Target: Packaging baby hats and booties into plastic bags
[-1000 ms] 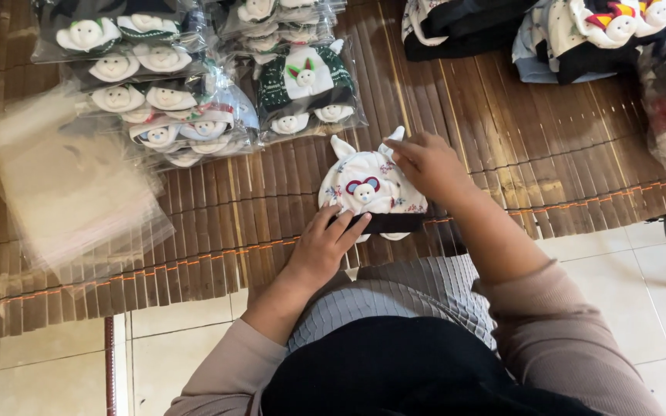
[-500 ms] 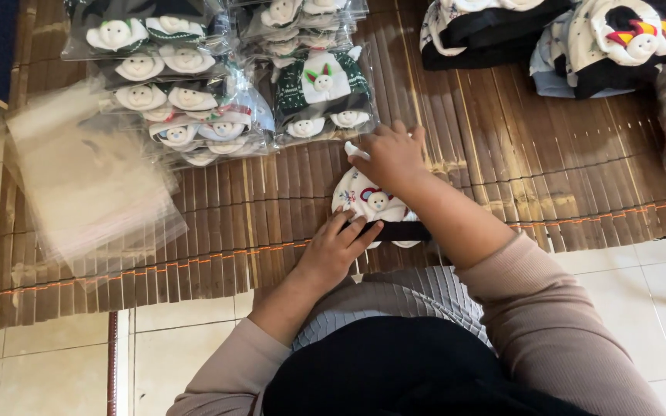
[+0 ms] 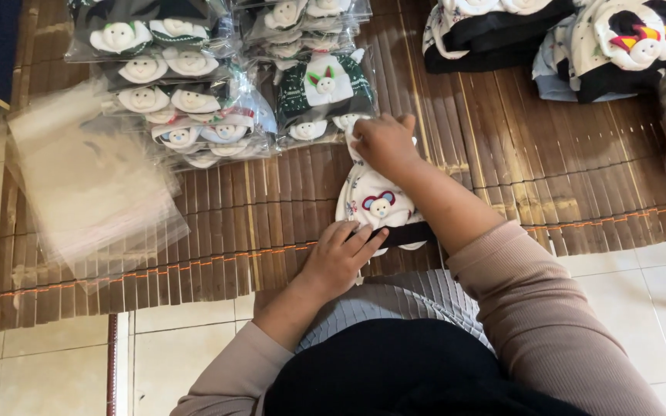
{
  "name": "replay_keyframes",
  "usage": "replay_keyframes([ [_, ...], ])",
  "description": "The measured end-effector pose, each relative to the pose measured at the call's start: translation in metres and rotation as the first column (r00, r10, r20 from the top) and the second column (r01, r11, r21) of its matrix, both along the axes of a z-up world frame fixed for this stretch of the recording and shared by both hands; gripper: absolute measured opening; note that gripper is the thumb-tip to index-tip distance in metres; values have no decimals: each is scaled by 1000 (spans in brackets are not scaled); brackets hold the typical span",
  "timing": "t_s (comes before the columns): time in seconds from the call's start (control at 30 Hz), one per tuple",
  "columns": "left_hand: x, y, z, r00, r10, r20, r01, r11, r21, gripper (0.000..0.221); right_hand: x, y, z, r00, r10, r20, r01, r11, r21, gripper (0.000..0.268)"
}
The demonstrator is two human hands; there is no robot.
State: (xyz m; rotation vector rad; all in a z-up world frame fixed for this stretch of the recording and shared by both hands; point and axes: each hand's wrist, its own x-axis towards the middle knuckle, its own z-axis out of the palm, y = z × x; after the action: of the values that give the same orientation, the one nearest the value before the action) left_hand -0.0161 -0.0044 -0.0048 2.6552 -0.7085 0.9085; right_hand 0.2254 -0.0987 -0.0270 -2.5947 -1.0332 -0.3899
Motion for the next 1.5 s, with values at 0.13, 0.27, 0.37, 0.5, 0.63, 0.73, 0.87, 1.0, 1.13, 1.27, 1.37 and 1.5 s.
replay_keyframes([
  [0.13, 1, 1, 0, 1000, -9, -24, 8, 1000, -19, 46, -8, -8, 18, 995, 33, -90, -37, 998, -49, 24],
  [0.27, 1, -1, 10, 998, -29, -55, 20, 988, -154, 52, -38, -27, 69, 977, 100, -187, -108, 994, -32, 30],
  [0.37, 3, -1, 4, 996, -10, -91, -4, 987, -159, 55, -60, -42, 79, 971, 115, -209, -147, 979, -144, 32],
  [0.5, 2, 7, 3, 988, 21, -153, -41, 991, -129, 53, -79, -58, 57, 931, 213, -295, -254, 962, -105, 37],
  [0.63, -1, 64, -3, 971, 208, -120, -222, 969, -112, 43, -92, -81, 75, 942, 210, -260, -224, 974, -22, 45],
  [0.73, -20, 127, 1, 765, 641, -64, -643, 765, -21, 42, -93, -103, 78, 950, 193, -245, -194, 981, 20, 43],
  [0.87, -58, 199, 6, 321, 928, -189, -931, 346, 118, 78, -90, -127, 68, 976, 153, -157, -149, 988, 39, 34],
  [1.0, -89, 232, 5, 116, 855, -505, -927, 276, 255, 72, -83, -146, 45, 982, 103, -156, -98, 994, 36, 31],
  [1.13, -101, 231, -9, 204, 925, -321, -923, 291, 252, 51, -89, -148, 45, 985, 81, -152, -73, 996, 60, 29],
  [1.27, -113, 244, -29, 328, 943, 63, -944, 324, 66, 28, -93, -149, 46, 992, 94, -89, -86, 992, 89, 24],
  [1.37, -120, 235, -18, 305, 944, 129, -936, 322, -140, 22, -95, -153, 48, 993, 98, -68, -91, 991, 103, 21],
  [1.5, -124, 206, 16, 268, 941, 207, -913, 317, -256, 26, -99, -154, 56, 991, 119, -56, -109, 983, 145, 18],
])
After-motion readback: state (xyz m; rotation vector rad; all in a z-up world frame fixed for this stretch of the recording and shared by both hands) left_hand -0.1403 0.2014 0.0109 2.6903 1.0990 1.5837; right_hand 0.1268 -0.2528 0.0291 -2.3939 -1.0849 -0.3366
